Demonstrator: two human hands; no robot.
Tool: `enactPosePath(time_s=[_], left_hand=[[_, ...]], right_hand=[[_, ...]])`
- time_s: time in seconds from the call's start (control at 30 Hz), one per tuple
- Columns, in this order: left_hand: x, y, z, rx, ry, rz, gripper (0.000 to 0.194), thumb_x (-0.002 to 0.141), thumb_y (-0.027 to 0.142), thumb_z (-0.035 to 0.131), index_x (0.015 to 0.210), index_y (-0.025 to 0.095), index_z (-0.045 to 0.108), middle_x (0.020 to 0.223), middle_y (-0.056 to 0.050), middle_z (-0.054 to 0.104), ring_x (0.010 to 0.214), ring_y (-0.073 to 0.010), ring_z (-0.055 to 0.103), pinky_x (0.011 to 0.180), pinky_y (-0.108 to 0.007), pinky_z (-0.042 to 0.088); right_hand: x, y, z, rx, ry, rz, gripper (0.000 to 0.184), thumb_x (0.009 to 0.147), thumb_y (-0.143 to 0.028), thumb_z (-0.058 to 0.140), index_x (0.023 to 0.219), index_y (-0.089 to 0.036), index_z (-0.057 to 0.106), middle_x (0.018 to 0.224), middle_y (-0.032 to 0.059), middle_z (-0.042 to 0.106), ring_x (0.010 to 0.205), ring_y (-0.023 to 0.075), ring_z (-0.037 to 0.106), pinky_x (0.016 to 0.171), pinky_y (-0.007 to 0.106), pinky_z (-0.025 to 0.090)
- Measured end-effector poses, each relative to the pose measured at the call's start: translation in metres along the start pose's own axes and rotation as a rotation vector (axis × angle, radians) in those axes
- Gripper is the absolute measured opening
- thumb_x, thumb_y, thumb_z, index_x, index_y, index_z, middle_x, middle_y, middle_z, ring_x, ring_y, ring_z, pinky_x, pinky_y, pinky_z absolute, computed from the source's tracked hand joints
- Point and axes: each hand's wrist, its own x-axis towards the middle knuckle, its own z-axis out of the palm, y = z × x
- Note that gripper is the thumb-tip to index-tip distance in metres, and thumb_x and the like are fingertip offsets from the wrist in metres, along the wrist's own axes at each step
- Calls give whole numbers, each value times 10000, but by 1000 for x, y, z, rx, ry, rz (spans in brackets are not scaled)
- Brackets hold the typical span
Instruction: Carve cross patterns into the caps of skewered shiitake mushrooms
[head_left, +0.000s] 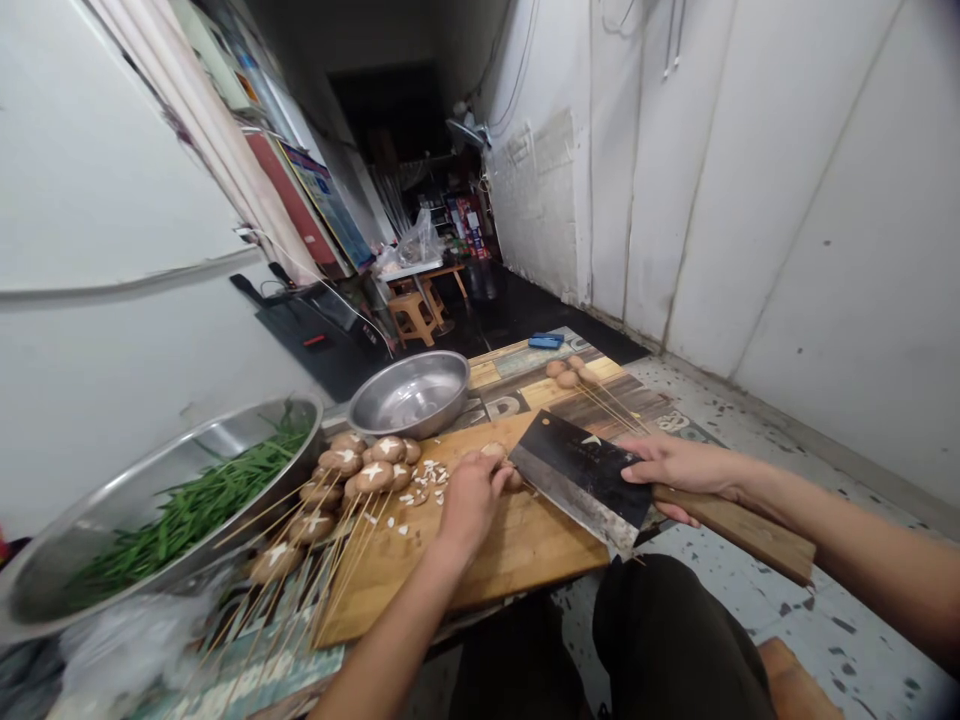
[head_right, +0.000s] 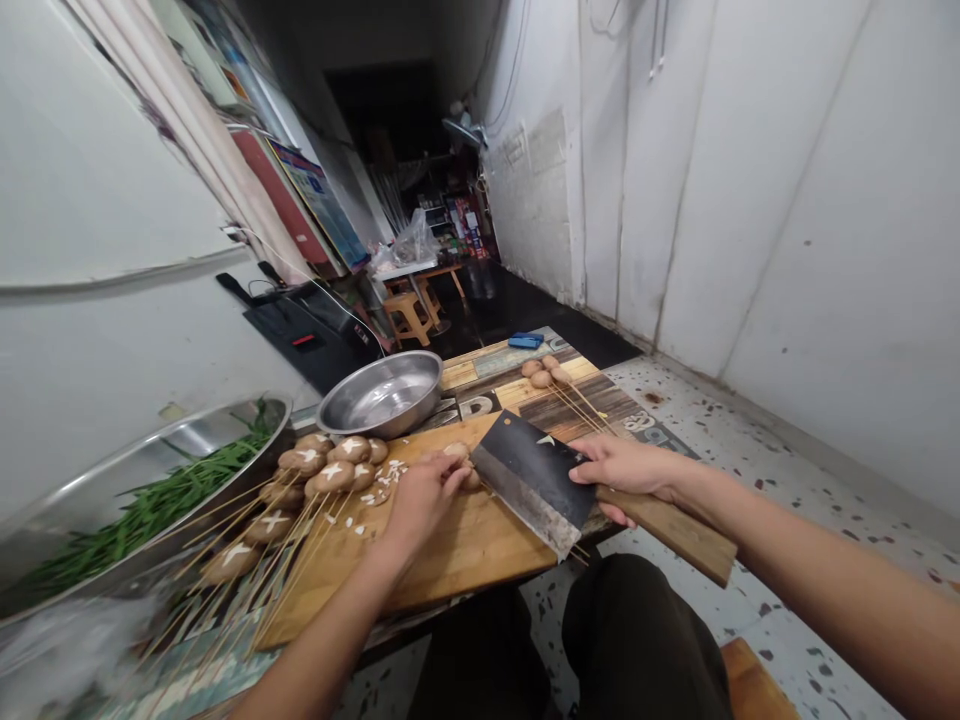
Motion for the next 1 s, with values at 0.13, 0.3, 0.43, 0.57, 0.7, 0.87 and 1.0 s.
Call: enactPosePath(time_s=[0.13, 0.3, 0.43, 0.57, 0.7, 0.87, 1.0], left_hand=[[2, -3, 4, -75, -36, -34, 190, 883, 187, 581, 750, 169, 715, 806, -61, 674, 793, -197, 598, 745, -298, 436], [2, -5, 6, -106, -28, -43, 196, 877, 184, 572, 766, 176, 733, 827, -62, 707, 815, -198, 627, 781, -307, 462], [3, -4, 1, -124, -19, -46, 196, 888, 203, 584, 797, 187, 757, 850, -62, 737, 818, -202, 656, 795, -316, 482], [3, 0, 0, -134, 8, -38, 175, 888, 189, 593, 887, 199, 768, 885, -56, 756, 848, -204, 671, 822, -324, 494], [4, 1, 0, -119, 4, 38, 188, 890, 173, 579, 865, 207, 763, 889, -55, 756, 852, -203, 669, 829, -327, 493], [11, -2, -3, -100, -20, 67, 192, 883, 176, 574, 762, 195, 723, 822, -49, 730, 789, -198, 656, 768, -309, 488], [16, -4, -2, -90, -19, 74, 176, 888, 164, 546, 766, 188, 669, 800, -34, 710, 768, -184, 645, 747, -291, 474]], right_hand=[[3, -13, -6, -10, -32, 33, 483, 877, -311, 601, 1316, -178, 450, 419, -80, 587, 293, 141, 548, 281, 159, 385], [9, -26, -14, 7, -73, 72, 545, 851, -286, 606, 1354, -148, 449, 408, -87, 571, 275, 120, 512, 291, 154, 401], [13, -22, -19, 25, -88, 83, 546, 831, -329, 619, 1322, -145, 464, 396, -83, 562, 277, 131, 514, 292, 172, 429], [11, -15, -19, 34, -95, 78, 500, 831, -361, 634, 1262, -153, 487, 395, -72, 575, 269, 136, 515, 279, 169, 417], [10, -9, -19, 54, -86, 63, 471, 825, -371, 648, 1228, -175, 502, 408, -81, 579, 280, 143, 535, 284, 177, 428], [14, -2, -19, 88, -78, 61, 365, 792, -375, 671, 1075, -185, 540, 416, -81, 577, 292, 139, 545, 276, 169, 390], [10, 0, -16, 104, -72, 46, 380, 805, -406, 683, 1078, -180, 546, 427, -87, 575, 287, 132, 533, 276, 173, 375]])
